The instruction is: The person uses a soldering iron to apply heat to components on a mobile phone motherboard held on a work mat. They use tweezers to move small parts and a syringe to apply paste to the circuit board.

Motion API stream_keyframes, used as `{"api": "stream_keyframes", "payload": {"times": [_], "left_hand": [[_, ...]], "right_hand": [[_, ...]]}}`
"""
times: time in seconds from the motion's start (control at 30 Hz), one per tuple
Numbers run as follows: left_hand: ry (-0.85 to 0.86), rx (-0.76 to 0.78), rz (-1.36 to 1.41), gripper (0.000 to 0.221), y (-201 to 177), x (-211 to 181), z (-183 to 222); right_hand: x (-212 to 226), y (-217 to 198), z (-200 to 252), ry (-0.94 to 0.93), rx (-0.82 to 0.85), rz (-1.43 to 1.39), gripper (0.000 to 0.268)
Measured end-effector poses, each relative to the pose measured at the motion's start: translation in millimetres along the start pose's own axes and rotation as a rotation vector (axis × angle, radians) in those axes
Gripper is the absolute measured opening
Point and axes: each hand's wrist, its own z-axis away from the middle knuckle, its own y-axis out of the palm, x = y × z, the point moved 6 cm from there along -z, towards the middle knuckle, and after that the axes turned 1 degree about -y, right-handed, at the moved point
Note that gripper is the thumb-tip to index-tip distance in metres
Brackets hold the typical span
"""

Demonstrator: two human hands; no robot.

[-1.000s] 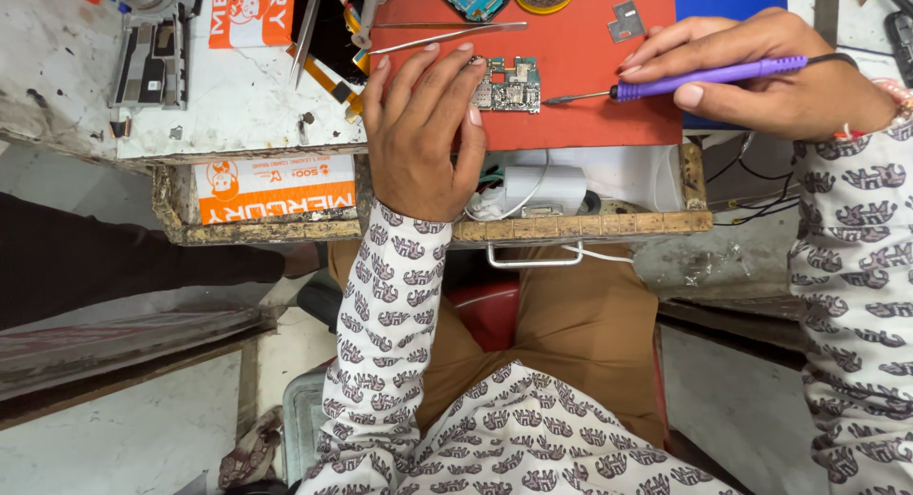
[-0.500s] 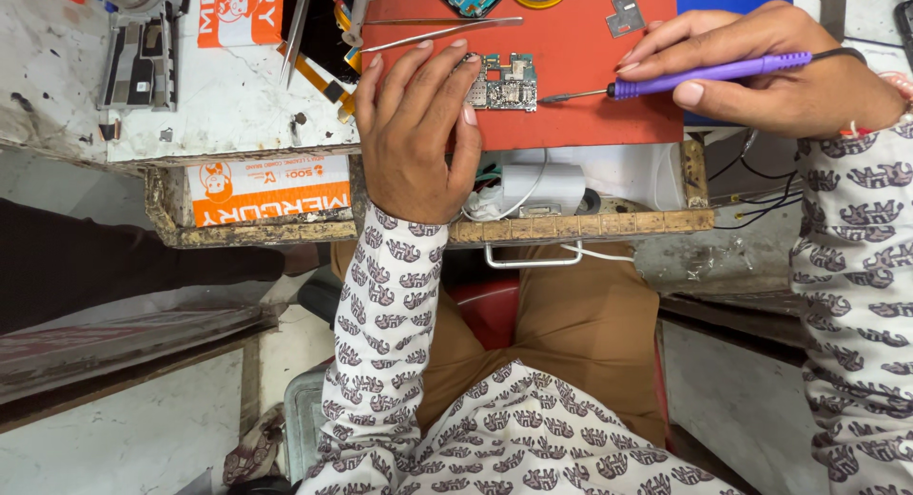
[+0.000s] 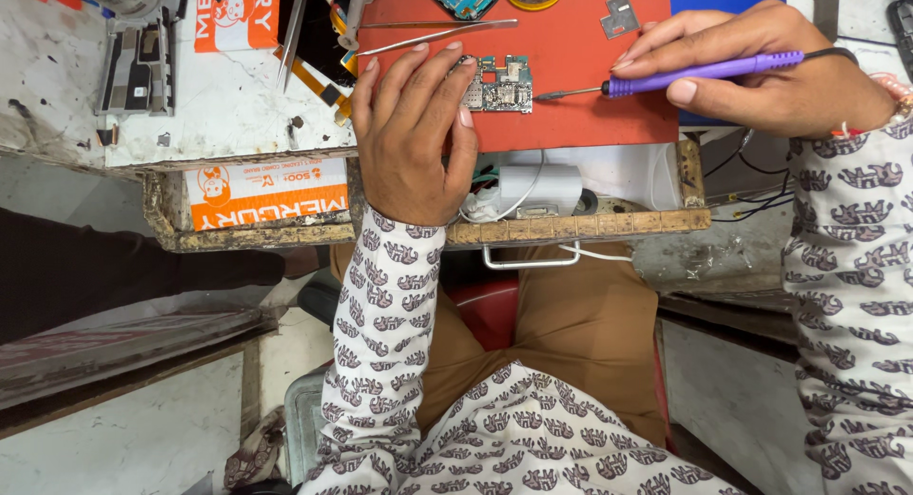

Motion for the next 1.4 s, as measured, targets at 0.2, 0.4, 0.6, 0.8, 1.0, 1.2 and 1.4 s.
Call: {"api": "stream_keyframes", "payload": {"times": [0.2,0.4,0.6,0.8,1.0,1.2,1.4], "left_hand": [[0.001,-0.002,0.000,0.034,-1,0,0],[0.005,-0.005,-0.001,0.034,-1,0,-1],[0.002,-0.013,0.001,0.033,-1,-1,-1],[0.006,-0.003,-0.004,0.035,-1,-1,-2],[0.013,-0.017,0.008,0.035,-4,-2,0],[0.019,-0.040,0.014,0.034,-9,-5,-7],[0.021,-0.049,0.013,0.034,-7,-4,-6]], "right_hand": [[1,0,-1,0.012,-0.006,-0.014,0.036],[0,1,-1,0.002,-0.015,-0.023,0.035],[0,1,0,-0.012,-0.027,-0.025,0.035],[-1,1,0,-0.008,-0.036,-0.032,0.035],[-8,3,0,-0.006,-0.051,-0.075,0.033],[-3,2,-4,-0.032,-0.058,-0.104,0.031],[-7,3,-2,0.017,-0.065,-0.150,0.032]]}}
